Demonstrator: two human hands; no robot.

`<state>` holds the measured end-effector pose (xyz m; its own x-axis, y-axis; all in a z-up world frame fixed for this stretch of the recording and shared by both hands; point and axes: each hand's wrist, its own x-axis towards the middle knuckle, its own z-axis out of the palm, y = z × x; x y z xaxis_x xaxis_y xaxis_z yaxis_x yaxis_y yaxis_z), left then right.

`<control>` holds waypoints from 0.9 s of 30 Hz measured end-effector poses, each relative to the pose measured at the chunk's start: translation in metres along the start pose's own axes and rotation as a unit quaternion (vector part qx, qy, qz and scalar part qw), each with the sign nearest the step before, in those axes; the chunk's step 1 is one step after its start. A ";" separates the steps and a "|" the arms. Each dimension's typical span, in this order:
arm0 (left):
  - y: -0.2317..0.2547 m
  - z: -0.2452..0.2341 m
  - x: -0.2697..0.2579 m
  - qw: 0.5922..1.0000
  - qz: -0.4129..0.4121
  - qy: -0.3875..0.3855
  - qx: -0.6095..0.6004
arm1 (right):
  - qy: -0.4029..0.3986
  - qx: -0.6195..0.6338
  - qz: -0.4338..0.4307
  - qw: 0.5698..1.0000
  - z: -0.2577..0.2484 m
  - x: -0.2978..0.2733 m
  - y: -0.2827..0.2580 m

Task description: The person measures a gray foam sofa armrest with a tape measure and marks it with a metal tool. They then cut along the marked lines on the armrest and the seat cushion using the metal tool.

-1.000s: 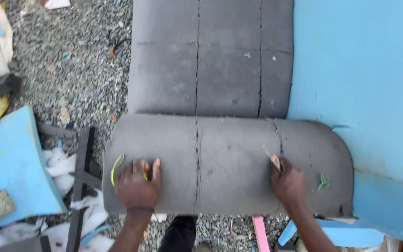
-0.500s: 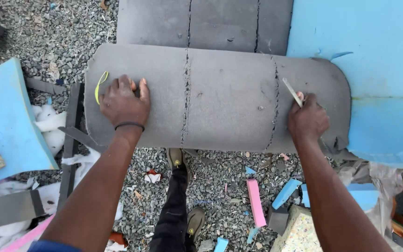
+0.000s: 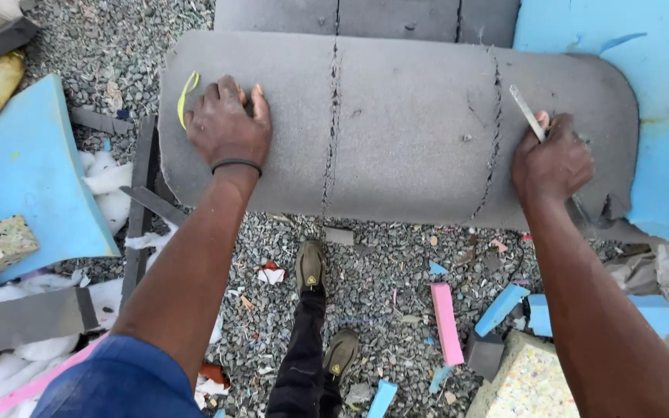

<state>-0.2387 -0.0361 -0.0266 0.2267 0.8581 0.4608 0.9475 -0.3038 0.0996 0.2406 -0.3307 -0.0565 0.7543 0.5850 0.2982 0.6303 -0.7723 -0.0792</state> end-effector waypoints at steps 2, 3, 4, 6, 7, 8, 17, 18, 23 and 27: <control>0.001 0.000 0.003 0.999 -0.002 -0.042 0.008 | -0.008 0.008 0.014 1.000 -0.002 0.001 0.000; 0.001 0.000 0.000 0.999 -0.001 -0.041 0.006 | -0.006 0.007 0.015 1.000 -0.003 -0.002 0.001; 0.002 0.000 0.000 0.999 -0.001 -0.042 0.007 | -0.001 0.003 0.012 1.000 -0.003 -0.004 0.001; 0.001 -0.001 0.004 0.999 -0.002 -0.039 0.011 | 0.007 0.004 0.009 1.000 -0.003 -0.001 -0.004; 0.002 -0.001 0.003 0.999 -0.006 -0.052 0.015 | -0.010 0.000 0.015 1.000 -0.004 -0.002 -0.003; 0.002 -0.002 0.003 0.998 -0.011 -0.066 0.018 | -0.027 -0.003 0.022 0.999 -0.004 -0.002 -0.003; 0.006 -0.013 -0.001 1.000 -0.001 -0.021 -0.006 | -0.025 0.017 0.018 0.999 0.007 -0.007 0.004; 0.005 -0.014 -0.002 1.000 -0.001 -0.022 -0.006 | -0.026 0.017 0.017 0.999 0.006 -0.009 0.004; 0.007 -0.015 -0.003 1.000 -0.002 0.003 -0.018 | -0.034 0.021 0.010 0.999 0.001 -0.011 0.002; 0.009 -0.016 -0.002 1.000 -0.003 0.018 -0.014 | -0.035 0.001 0.012 0.999 -0.004 -0.009 -0.003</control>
<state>-0.2341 -0.0469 -0.0122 0.2127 0.8448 0.4909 0.9420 -0.3108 0.1267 0.2311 -0.3346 -0.0547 0.7805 0.5822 0.2279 0.6120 -0.7859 -0.0882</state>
